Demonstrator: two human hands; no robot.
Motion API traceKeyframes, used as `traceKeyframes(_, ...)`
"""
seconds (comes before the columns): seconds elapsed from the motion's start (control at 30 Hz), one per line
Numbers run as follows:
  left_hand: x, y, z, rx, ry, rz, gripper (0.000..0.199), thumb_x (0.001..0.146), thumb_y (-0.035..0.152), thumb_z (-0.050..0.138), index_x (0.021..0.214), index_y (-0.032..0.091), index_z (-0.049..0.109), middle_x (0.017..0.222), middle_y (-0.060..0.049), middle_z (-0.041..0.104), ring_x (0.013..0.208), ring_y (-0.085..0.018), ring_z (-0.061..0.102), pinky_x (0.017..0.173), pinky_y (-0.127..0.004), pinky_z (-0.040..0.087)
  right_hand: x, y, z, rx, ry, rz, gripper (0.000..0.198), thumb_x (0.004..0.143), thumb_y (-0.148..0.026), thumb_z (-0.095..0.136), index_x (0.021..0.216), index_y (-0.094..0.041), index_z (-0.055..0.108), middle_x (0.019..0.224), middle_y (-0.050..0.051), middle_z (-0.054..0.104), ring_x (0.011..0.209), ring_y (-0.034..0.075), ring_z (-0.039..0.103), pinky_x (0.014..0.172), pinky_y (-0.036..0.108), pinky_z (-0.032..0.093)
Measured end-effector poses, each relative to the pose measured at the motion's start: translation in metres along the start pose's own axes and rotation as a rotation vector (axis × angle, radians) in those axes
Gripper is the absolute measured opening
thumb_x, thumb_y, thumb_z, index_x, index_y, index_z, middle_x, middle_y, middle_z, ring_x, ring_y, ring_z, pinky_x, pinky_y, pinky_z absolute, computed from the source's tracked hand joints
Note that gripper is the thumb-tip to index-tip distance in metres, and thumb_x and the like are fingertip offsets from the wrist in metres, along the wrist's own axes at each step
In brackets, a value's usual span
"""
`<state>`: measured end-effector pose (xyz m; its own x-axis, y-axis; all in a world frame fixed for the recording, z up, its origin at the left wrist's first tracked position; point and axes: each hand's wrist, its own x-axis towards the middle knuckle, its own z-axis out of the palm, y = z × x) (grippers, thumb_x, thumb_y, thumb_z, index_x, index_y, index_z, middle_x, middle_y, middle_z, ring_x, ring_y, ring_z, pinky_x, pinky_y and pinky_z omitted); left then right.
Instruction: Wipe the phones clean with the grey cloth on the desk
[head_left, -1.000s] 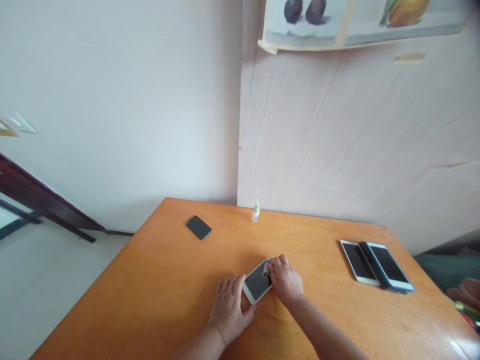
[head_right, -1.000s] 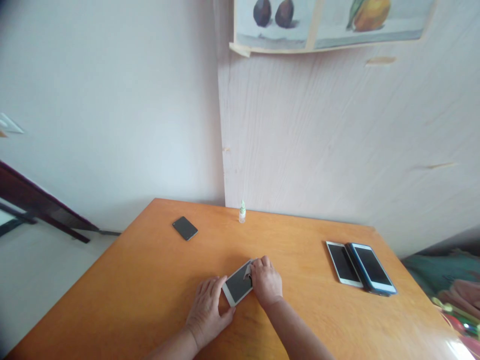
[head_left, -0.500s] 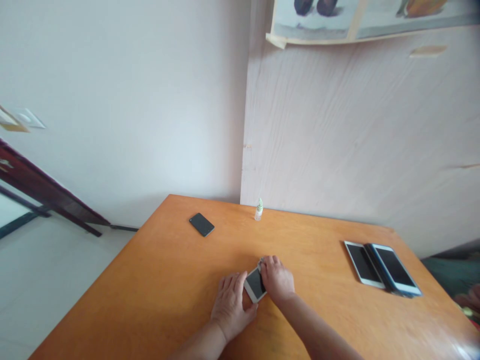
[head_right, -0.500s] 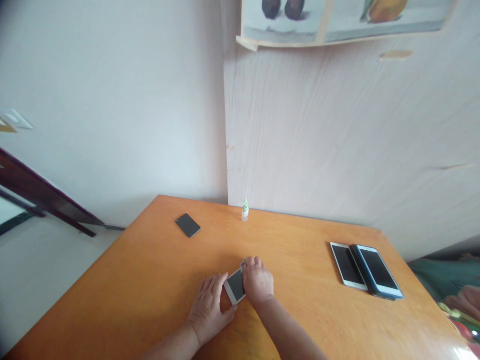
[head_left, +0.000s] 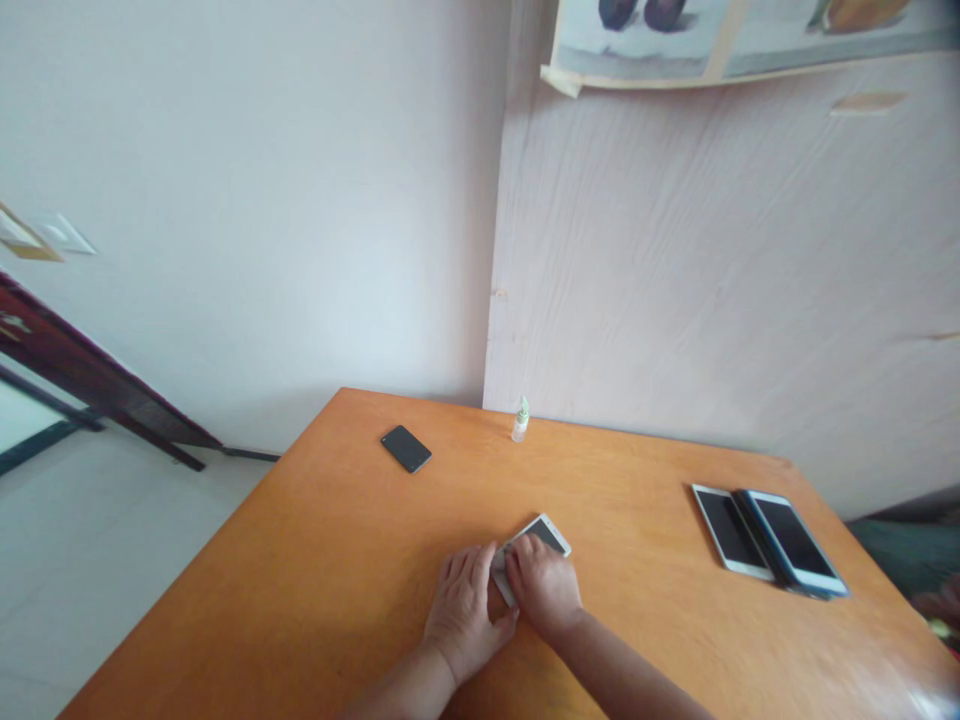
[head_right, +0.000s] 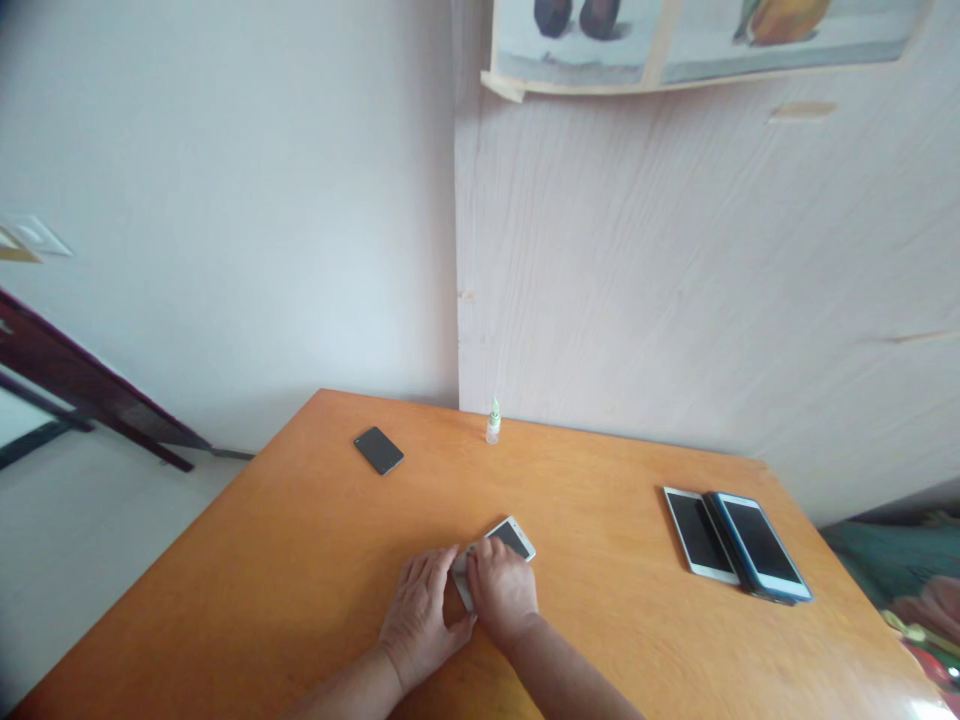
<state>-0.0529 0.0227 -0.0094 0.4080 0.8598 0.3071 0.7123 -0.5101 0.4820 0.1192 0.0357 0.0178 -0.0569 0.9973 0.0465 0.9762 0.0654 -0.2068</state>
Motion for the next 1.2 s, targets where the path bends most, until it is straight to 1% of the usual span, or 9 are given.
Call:
traceKeyframes(0.1, 0.0, 0.0, 0.0, 0.01, 0.017, 0.005, 0.078, 0.068, 0.026, 0.069, 0.14, 0.02, 0.039, 0.122, -0.013, 0.061, 0.112, -0.032, 0.057, 0.099, -0.053, 0.044, -0.009, 0.003, 0.002, 0.018, -0.017, -0.098, 0.016, 0.098, -0.025, 0.047, 0.085, -0.022, 0.058, 0.082, 0.002, 0.067, 0.074, 0.016, 0.065, 0.062, 0.025, 0.038)
traceKeyframes(0.23, 0.001, 0.002, -0.002, 0.044, 0.007, 0.006, 0.079, 0.067, 0.027, 0.071, 0.14, 0.02, 0.039, 0.123, -0.013, 0.06, 0.114, -0.033, 0.056, 0.1, -0.054, 0.043, 0.005, 0.036, -0.007, -0.049, 0.044, 0.286, 0.02, 0.101, -0.03, 0.043, 0.091, -0.02, 0.057, 0.086, 0.004, 0.068, 0.069, 0.015, 0.065, 0.055, 0.024, 0.032)
traceKeyframes(0.3, 0.001, 0.002, -0.002, 0.051, 0.006, 0.007, 0.078, 0.068, 0.027, 0.071, 0.139, 0.019, 0.04, 0.123, -0.013, 0.06, 0.114, -0.033, 0.056, 0.1, -0.054, 0.043, 0.002, 0.037, -0.006, -0.05, 0.063, 0.348, 0.02, 0.101, -0.029, 0.043, 0.091, -0.02, 0.057, 0.086, 0.004, 0.067, 0.069, 0.015, 0.065, 0.054, 0.024, 0.031)
traceKeyframes(0.5, 0.0, 0.0, -0.001, 0.04, 0.016, 0.022, 0.069, 0.074, 0.034, 0.07, 0.136, 0.02, 0.043, 0.121, -0.013, 0.06, 0.113, -0.032, 0.055, 0.099, -0.053, 0.044, -0.042, 0.003, 0.013, 0.083, 0.036, -0.065, 0.02, 0.099, -0.025, 0.043, 0.085, -0.022, 0.056, 0.079, 0.001, 0.066, 0.072, 0.015, 0.065, 0.061, 0.024, 0.036)
traceKeyframes(0.7, 0.001, 0.002, -0.002, 0.057, -0.005, 0.015, 0.069, 0.072, 0.028, 0.069, 0.135, 0.018, 0.044, 0.122, -0.013, 0.06, 0.113, -0.032, 0.055, 0.101, -0.053, 0.043, -0.013, 0.04, -0.001, 0.002, 0.066, 0.324, 0.02, 0.101, -0.029, 0.043, 0.087, -0.021, 0.056, 0.08, 0.002, 0.069, 0.066, 0.014, 0.065, 0.052, 0.024, 0.028)
traceKeyframes(0.77, 0.0, 0.002, -0.002, 0.058, -0.01, 0.013, 0.069, 0.072, 0.029, 0.07, 0.135, 0.018, 0.044, 0.122, -0.013, 0.06, 0.113, -0.032, 0.055, 0.101, -0.053, 0.043, -0.012, 0.033, 0.001, -0.011, 0.072, 0.301, 0.019, 0.1, -0.027, 0.044, 0.087, -0.02, 0.056, 0.079, 0.003, 0.069, 0.065, 0.014, 0.065, 0.052, 0.024, 0.027)
traceKeyframes(0.93, -0.002, -0.004, 0.003, 0.071, -0.015, 0.01, 0.07, 0.074, 0.034, 0.071, 0.136, 0.019, 0.043, 0.123, -0.013, 0.06, 0.115, -0.032, 0.055, 0.101, -0.052, 0.043, -0.032, -0.002, 0.017, 0.052, 0.038, -0.036, 0.017, 0.097, -0.023, 0.047, 0.083, -0.022, 0.057, 0.077, 0.002, 0.068, 0.07, 0.017, 0.065, 0.06, 0.025, 0.033)
traceKeyframes(1.1, -0.004, -0.008, 0.007, 0.082, -0.002, 0.031, 0.071, 0.078, 0.038, 0.07, 0.14, 0.019, 0.04, 0.126, -0.013, 0.059, 0.116, -0.031, 0.055, 0.102, -0.051, 0.043, -0.011, 0.016, 0.006, 0.109, 0.031, 0.177, 0.021, 0.1, -0.033, 0.044, 0.086, -0.023, 0.057, 0.079, 0.001, 0.07, 0.067, 0.017, 0.066, 0.056, 0.026, 0.029)
traceKeyframes(1.2, -0.004, -0.01, 0.008, 0.087, 0.0, 0.043, 0.071, 0.079, 0.042, 0.069, 0.14, 0.018, 0.04, 0.124, -0.013, 0.06, 0.114, -0.031, 0.056, 0.101, -0.05, 0.043, 0.008, 0.025, -0.005, 0.232, -0.004, 0.131, 0.024, 0.098, -0.045, 0.047, 0.09, -0.025, 0.059, 0.08, 0.0, 0.071, 0.07, 0.017, 0.067, 0.055, 0.026, 0.029)
